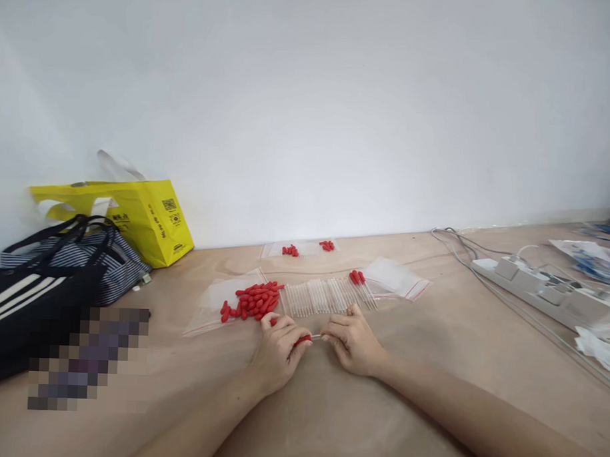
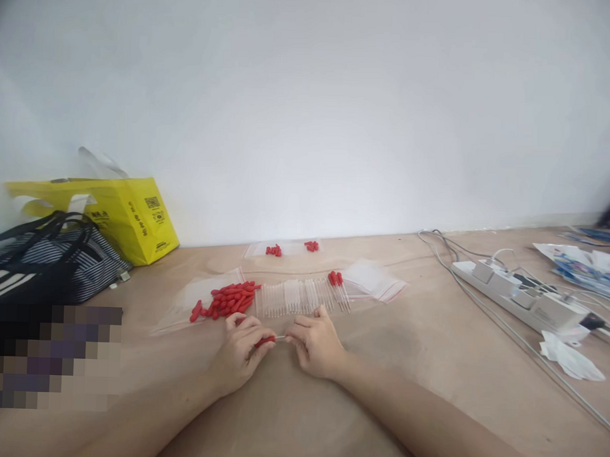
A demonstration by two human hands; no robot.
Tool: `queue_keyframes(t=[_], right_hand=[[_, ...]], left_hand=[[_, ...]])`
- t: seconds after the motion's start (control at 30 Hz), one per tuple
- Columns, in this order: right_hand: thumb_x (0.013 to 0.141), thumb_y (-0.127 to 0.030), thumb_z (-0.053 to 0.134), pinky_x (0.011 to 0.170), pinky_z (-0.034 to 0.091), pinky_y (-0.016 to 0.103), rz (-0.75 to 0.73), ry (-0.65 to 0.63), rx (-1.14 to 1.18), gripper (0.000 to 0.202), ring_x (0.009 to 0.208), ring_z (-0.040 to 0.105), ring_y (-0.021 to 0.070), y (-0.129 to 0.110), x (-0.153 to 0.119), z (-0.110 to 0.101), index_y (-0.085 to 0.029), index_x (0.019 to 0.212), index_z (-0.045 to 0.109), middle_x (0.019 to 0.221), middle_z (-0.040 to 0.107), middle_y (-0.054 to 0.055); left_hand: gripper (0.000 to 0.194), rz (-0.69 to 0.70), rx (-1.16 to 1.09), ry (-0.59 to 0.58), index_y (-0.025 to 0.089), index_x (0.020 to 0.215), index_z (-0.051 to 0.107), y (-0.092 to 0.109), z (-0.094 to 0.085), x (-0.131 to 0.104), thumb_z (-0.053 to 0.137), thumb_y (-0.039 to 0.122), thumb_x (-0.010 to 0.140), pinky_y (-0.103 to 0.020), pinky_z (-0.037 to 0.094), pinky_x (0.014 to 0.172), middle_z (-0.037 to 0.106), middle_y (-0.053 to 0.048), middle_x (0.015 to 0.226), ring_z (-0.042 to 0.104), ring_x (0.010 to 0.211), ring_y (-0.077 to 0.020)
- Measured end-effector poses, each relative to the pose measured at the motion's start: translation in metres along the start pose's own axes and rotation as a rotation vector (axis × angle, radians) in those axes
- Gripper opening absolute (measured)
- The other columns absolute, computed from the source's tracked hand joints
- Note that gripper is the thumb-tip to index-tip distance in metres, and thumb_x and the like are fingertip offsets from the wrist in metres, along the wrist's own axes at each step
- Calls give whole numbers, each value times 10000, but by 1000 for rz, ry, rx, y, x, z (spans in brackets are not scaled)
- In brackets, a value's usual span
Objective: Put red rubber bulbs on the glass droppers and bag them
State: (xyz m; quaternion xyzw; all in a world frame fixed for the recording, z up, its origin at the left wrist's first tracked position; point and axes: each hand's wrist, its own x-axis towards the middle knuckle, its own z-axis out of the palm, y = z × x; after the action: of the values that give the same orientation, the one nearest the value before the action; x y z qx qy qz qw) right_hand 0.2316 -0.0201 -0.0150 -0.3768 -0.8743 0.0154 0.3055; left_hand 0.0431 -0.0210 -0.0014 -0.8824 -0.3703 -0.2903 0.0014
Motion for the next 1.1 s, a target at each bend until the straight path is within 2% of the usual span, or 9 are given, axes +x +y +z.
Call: queue_keyframes(t=[0.4,0.57,0.67,0.8,0.9,1.0,1.1], right_hand=[[833,-183,374,664,214,285,-10,13,83,197,605,458,107,2,1,4,-176,764,558,687,591,-1],[863,-229,382,671,236,271,20,-19,153,199,659,499,105,6,4,-4,-181,816,569,731,604,2],[864,-288,409,693,249,273,27,-21,174,194,692,517,107,10,3,-7,-191,859,576,772,614,5],[854,-274,428,712,244,293,-11,3,75,183,722,511,122,14,0,-5,-199,871,594,763,612,17],[843,-254,436,702,235,301,-28,18,-26,179,728,491,135,11,0,-3,-201,835,607,723,603,18],[828,-253,447,667,226,295,13,16,-87,178,729,484,145,10,1,-4,-203,798,615,710,607,20],[824,-256,427,658,227,284,229,89,-111,215,716,502,140,22,4,-9,-201,740,616,715,620,15]], left_hand=[[146,59,-31,52,204,745,565,-3,5,1,450,247,825,-359,207,781,625,34,656,506,675,-133],[87,40,-26,66,229,796,592,-6,-3,5,523,282,794,-362,195,794,644,44,673,518,687,-133],[106,45,3,90,227,758,603,-8,-9,5,519,278,797,-360,197,786,650,45,651,516,669,-131],[134,44,39,102,223,709,600,-8,-10,4,507,261,798,-366,202,783,653,53,633,514,670,-136],[153,38,54,65,228,699,598,-7,-9,4,492,268,803,-378,201,797,654,53,637,515,681,-141],[131,3,83,20,246,843,598,-13,-10,2,512,325,783,-397,201,817,672,24,763,525,761,-172],[388,-82,138,22,241,1067,515,-22,-13,1,548,430,730,-411,222,820,644,-32,939,510,864,-217]])
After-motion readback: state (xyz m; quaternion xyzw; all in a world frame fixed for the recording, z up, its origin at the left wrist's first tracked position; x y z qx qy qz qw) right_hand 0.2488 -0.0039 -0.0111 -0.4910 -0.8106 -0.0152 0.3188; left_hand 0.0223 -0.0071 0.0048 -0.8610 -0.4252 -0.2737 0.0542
